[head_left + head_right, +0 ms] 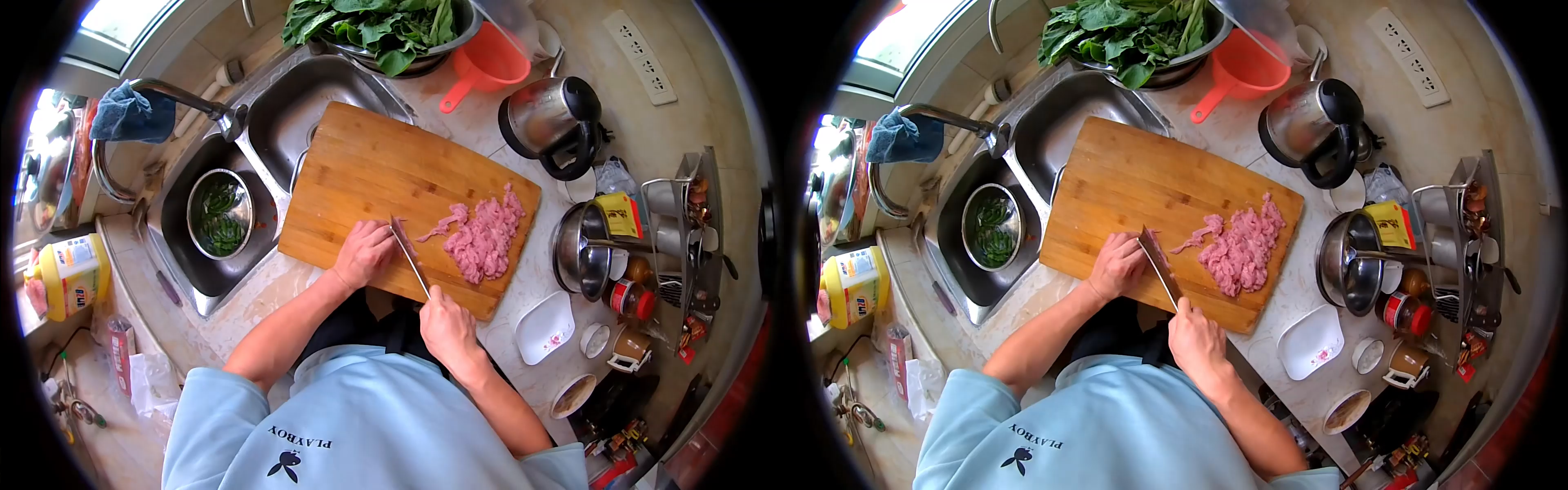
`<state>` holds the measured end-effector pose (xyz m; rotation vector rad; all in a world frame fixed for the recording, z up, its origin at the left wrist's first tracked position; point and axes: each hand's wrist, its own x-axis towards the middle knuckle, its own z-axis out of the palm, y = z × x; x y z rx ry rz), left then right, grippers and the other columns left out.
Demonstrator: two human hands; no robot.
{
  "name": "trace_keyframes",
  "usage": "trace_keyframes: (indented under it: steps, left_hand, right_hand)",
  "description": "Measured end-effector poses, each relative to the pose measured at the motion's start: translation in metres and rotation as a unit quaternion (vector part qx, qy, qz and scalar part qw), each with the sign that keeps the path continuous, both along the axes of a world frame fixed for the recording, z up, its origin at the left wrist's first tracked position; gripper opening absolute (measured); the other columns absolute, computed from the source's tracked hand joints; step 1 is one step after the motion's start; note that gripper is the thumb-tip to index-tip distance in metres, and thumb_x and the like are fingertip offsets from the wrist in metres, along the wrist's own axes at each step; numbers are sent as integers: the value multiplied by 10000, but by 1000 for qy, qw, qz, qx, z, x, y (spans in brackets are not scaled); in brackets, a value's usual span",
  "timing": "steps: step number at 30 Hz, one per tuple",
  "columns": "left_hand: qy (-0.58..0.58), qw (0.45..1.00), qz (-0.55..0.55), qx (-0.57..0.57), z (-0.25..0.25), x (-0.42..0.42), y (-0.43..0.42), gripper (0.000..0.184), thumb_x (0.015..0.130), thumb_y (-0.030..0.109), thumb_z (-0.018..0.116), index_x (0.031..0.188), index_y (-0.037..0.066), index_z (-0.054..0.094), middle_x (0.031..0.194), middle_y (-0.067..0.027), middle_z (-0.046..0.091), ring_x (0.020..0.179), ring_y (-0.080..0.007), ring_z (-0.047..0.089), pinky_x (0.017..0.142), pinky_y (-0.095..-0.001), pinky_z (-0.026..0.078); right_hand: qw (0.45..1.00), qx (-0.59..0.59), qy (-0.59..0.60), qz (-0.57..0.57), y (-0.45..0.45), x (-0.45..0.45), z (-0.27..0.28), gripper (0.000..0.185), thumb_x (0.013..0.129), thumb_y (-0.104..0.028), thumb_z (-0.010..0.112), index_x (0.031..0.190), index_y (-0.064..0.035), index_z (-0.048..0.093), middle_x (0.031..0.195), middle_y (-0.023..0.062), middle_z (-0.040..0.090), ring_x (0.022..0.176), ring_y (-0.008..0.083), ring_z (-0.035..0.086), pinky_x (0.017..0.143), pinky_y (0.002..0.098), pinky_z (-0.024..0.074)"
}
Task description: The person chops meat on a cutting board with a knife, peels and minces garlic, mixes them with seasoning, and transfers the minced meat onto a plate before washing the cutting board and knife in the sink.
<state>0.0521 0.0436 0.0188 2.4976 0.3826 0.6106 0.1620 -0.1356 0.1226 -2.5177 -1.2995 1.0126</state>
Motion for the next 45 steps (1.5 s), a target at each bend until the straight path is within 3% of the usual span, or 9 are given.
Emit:
trace_keyframes:
  steps: [4, 9, 15, 18, 27, 32, 40, 43, 45]
  left_hand:
    - [-15, 1000, 0, 5, 3, 1, -2, 258, 760, 59, 716, 1017, 71, 709, 1109, -56, 692, 977, -240, 642, 788, -357, 482]
    - [-72, 997, 26, 25, 2, 0, -3, 230, 781, 68, 731, 1010, 73, 714, 1082, -49, 696, 943, -234, 647, 776, -357, 482]
    - [-36, 998, 6, 42, 4, -3, -4, 238, 750, 68, 737, 986, 82, 719, 1035, -42, 685, 926, -232, 645, 765, -348, 478]
    - [17, 999, -10, 32, -5, -8, -4, 272, 734, 72, 729, 1005, 88, 714, 1034, -44, 680, 940, -230, 642, 775, -343, 478]
    - [-87, 996, 27, 23, -3, -5, -6, 249, 734, 54, 731, 980, 89, 712, 1076, -61, 685, 973, -252, 644, 821, -352, 487]
    - [-31, 999, 6, 42, -7, -9, -7, 261, 736, 51, 734, 993, 89, 716, 1080, -64, 686, 993, -259, 642, 823, -358, 486]
    - [-40, 999, -11, 20, 0, -6, -6, 254, 770, 64, 717, 1022, 89, 713, 1085, -56, 688, 991, -243, 642, 791, -353, 477]
    - [-62, 997, 20, 30, 0, -9, -7, 258, 759, 61, 728, 1015, 87, 715, 1083, -59, 689, 986, -241, 643, 776, -358, 474]
    - [-56, 998, 16, 36, -2, -10, -7, 267, 748, 57, 734, 1013, 86, 714, 1084, -59, 687, 987, -243, 644, 775, -359, 474]
  right_hand:
    - [999, 46, 14, -1, 30, 5, -27, 186, 978, -179, 498, 1003, -3, 550, 840, 264, 691, 762, 479, 680, 677, 574, 535]
    - [986, 119, -23, -117, 5, 33, -28, 213, 990, -166, 462, 1020, 22, 559, 787, 299, 667, 744, 501, 659, 678, 580, 522]
    - [998, 15, -34, 41, -5, 12, 13, 157, 976, -184, 504, 991, -30, 533, 873, 240, 679, 738, 474, 675, 671, 578, 543]
    - [999, 5, -20, 32, -4, 3, 1, 149, 971, -177, 510, 990, -30, 531, 861, 240, 681, 746, 464, 680, 678, 569, 545]
    - [995, 69, -27, -70, -4, 24, -16, 168, 967, -148, 481, 948, 9, 539, 810, 273, 671, 752, 475, 671, 683, 572, 529]
    - [999, -2, -14, 36, -17, 4, 4, 169, 961, -182, 529, 1021, -26, 552, 921, 262, 687, 753, 478, 677, 693, 581, 543]
    - [994, 96, 49, -25, 2, 28, -31, 176, 971, -134, 475, 982, 17, 564, 836, 287, 684, 775, 487, 669, 704, 579, 528]
    - [994, 69, -5, -90, -10, 29, -21, 185, 970, -132, 467, 982, 23, 568, 830, 286, 682, 760, 490, 664, 697, 577, 528]
    - [997, 60, -28, -25, -14, 21, -9, 171, 963, -137, 490, 973, 14, 568, 835, 279, 682, 754, 478, 669, 683, 567, 537]
